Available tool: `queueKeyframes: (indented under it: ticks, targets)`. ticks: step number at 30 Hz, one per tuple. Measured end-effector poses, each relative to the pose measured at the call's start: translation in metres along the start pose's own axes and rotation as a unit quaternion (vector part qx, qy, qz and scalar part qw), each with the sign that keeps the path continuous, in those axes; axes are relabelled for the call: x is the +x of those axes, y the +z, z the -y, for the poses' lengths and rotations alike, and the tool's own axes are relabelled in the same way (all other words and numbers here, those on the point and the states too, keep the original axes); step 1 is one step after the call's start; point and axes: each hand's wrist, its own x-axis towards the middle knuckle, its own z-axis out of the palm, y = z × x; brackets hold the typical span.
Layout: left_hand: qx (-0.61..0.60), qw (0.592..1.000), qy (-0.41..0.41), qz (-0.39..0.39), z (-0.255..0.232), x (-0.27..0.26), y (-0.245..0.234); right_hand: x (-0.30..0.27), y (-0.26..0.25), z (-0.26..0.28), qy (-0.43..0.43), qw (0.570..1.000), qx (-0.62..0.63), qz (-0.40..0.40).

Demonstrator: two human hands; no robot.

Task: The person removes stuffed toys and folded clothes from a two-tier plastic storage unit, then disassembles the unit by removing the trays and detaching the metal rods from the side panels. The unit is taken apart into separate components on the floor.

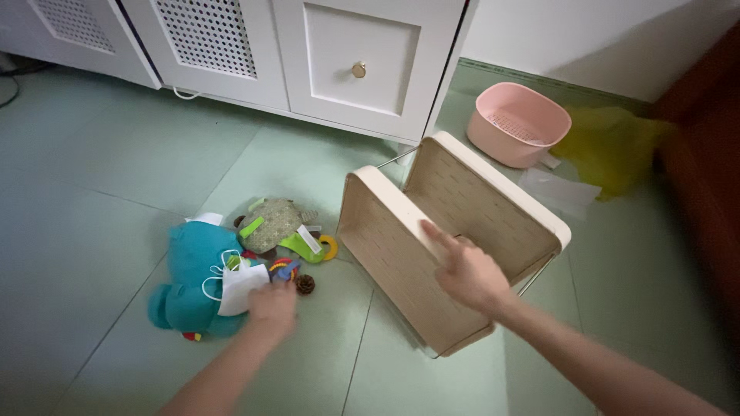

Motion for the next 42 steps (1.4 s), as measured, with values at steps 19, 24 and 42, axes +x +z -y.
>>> queueKeyframes:
  ticks: [19, 24, 42]
  targets:
    - [-0.773, 0.619, -0.028, 0.134, -0.039, -0.009, -0.191, 0.021, -0.022, -0.054, 0.155, 0.827, 0.536, -0.071]
    - [-0.833, 0.536, 0.034, 0.133, 0.002, -0.019, -0.215, 0.010, 0.021, -0.041, 0.228, 0.736, 0.635, -0.056]
    - [-0.700, 0.671, -0.034, -0.240, -0.001, 0.002, -0.216, -0.062, -0.002, 0.007, -0.339, 0.741, 0.308, 0.492]
